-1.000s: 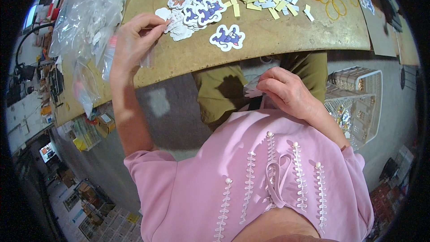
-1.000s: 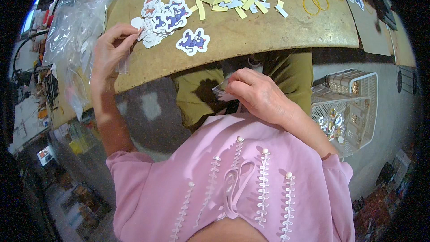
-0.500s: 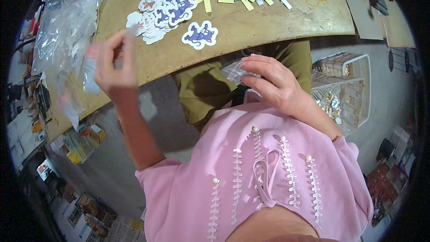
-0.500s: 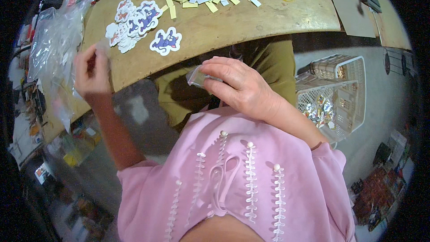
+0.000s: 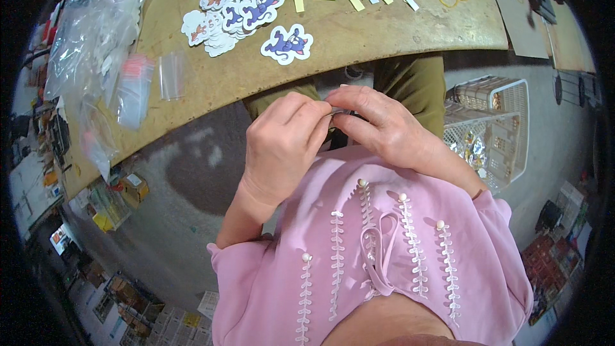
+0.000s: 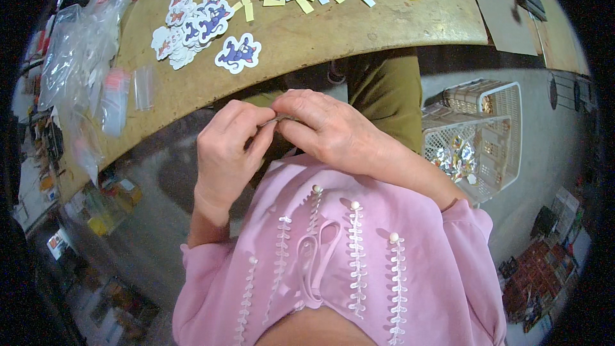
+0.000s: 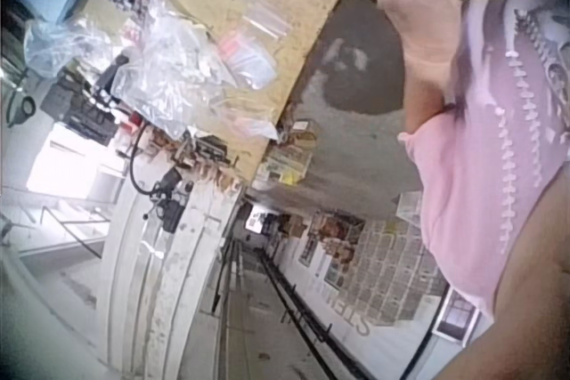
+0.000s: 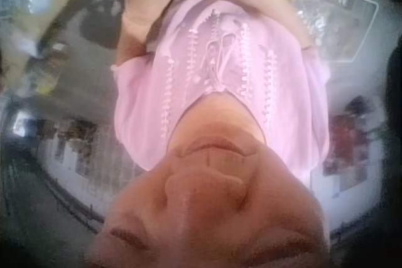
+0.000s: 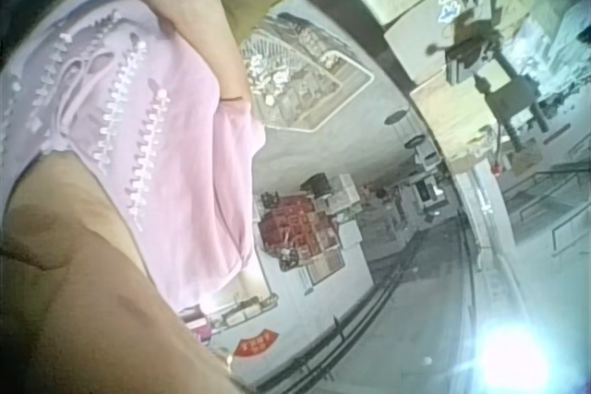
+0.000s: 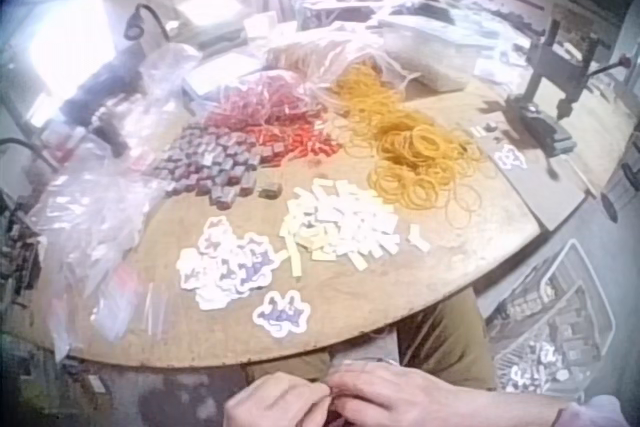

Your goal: The person assembles small craft kits by placing stickers, rubber bands, and small plastic pieces into clear plastic bags. They handle each item individually, open the bags, insert the contents, and set the filled bags aside on the table.

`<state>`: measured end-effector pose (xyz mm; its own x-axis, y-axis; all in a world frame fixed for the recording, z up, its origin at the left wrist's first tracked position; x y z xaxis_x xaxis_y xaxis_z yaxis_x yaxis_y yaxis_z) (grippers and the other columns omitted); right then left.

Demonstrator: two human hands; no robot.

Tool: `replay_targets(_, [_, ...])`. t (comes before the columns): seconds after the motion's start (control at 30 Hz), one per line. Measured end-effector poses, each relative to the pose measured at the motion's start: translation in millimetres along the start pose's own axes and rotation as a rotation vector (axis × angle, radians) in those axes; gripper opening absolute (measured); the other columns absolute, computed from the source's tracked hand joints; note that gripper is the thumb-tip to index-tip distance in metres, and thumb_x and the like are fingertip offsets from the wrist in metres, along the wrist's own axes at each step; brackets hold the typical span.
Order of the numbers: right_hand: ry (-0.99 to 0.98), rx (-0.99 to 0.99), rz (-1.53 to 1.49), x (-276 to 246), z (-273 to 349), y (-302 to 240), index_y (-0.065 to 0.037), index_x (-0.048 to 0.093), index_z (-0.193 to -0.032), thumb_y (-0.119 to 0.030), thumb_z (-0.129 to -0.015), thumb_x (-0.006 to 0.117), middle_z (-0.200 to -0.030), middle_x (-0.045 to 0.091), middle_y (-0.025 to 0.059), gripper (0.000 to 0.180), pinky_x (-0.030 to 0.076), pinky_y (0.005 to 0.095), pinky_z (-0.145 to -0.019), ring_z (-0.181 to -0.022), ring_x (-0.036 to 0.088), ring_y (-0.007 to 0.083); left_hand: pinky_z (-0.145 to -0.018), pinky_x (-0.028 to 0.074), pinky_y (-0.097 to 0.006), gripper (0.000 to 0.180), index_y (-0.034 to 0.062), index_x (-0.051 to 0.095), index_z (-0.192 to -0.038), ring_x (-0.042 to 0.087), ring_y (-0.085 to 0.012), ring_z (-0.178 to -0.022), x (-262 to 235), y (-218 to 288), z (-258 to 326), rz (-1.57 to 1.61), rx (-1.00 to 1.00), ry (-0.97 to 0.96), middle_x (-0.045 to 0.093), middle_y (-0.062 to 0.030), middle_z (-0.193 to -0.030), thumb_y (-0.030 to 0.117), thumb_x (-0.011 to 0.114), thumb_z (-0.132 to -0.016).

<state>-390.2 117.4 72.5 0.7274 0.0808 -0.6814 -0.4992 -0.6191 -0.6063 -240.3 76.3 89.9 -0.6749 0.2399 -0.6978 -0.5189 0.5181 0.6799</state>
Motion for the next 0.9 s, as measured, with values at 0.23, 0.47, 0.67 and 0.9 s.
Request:
replay_targets(0.23, [0.0, -0.041, 0.027, -5, 1, -1, 0.007, 0.068, -0.11, -0.005, -0.083, 0.076, -0.129, 0.066, 0.023, 0.031, 0.06, 0.0507, -0.097, -0.119, 0.068, 0.0426, -0.064, 0.054, -0.03, 0.032, 0.007, 0.072, -0.108, 0.065, -0.0154, -0.07, -21, -7, -2, 0.128, -0.032, 0.076, 0.07, -0.0071, -0.096, -0.005, 0.083, -0.08])
replay_targets(0.47, [0.064, -0.069, 0.102, -21, 0, 0, 0.002, 0.07, -0.107, -0.01, -0.083, 0.073, -0.121, 0.069, 0.0165, 0.026, 0.058, 0.0437, -0.093, -0.113, 0.069, 0.0342, -0.062, 0.052, -0.027, 0.017, 0.0044, 0.074, -0.103, 0.065, -0.0147, -0.07, -36, -25, -14, 0.054, -0.064, 0.166, 0.071, -0.0069, -0.09, -0.004, 0.077, -0.09])
replay_targets(0.67, [0.006, 0.037, 0.069, -15, 9, 14, -0.003, 0.072, -0.105, -0.009, -0.08, 0.073, -0.101, 0.067, 0.0111, 0.026, 0.056, 0.0417, -0.083, -0.096, 0.068, 0.0304, -0.065, 0.049, -0.028, 0.011, 0.0019, 0.076, -0.105, 0.06, -0.0119, -0.072, -53, -38, -72, -0.019, -0.057, 0.175, 0.07, -0.0069, -0.087, 0.001, 0.074, -0.094])
replay_targets(0.9, [0.165, 0.11, 0.057, -29, 13, 24, -0.002, 0.068, -0.101, 0.003, -0.071, 0.07, -0.1, 0.062, 0.0129, 0.03, 0.056, 0.0403, -0.076, -0.091, 0.065, 0.0315, -0.082, 0.056, -0.046, 0.023, 0.007, 0.072, -0.117, 0.072, -0.0338, -0.093, -78, -126, -169, -0.478, -0.088, 0.258, 0.073, -0.0157, -0.108, 0.018, 0.073, -0.097])
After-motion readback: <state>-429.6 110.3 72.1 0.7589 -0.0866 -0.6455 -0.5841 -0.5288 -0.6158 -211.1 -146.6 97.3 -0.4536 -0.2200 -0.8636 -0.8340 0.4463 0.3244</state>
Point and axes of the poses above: each hand's wrist, its own z-axis away from the middle knuckle, its own x-axis out of the palm, y = z × x, the point moved 7 cm from there along -z, towards the middle knuckle
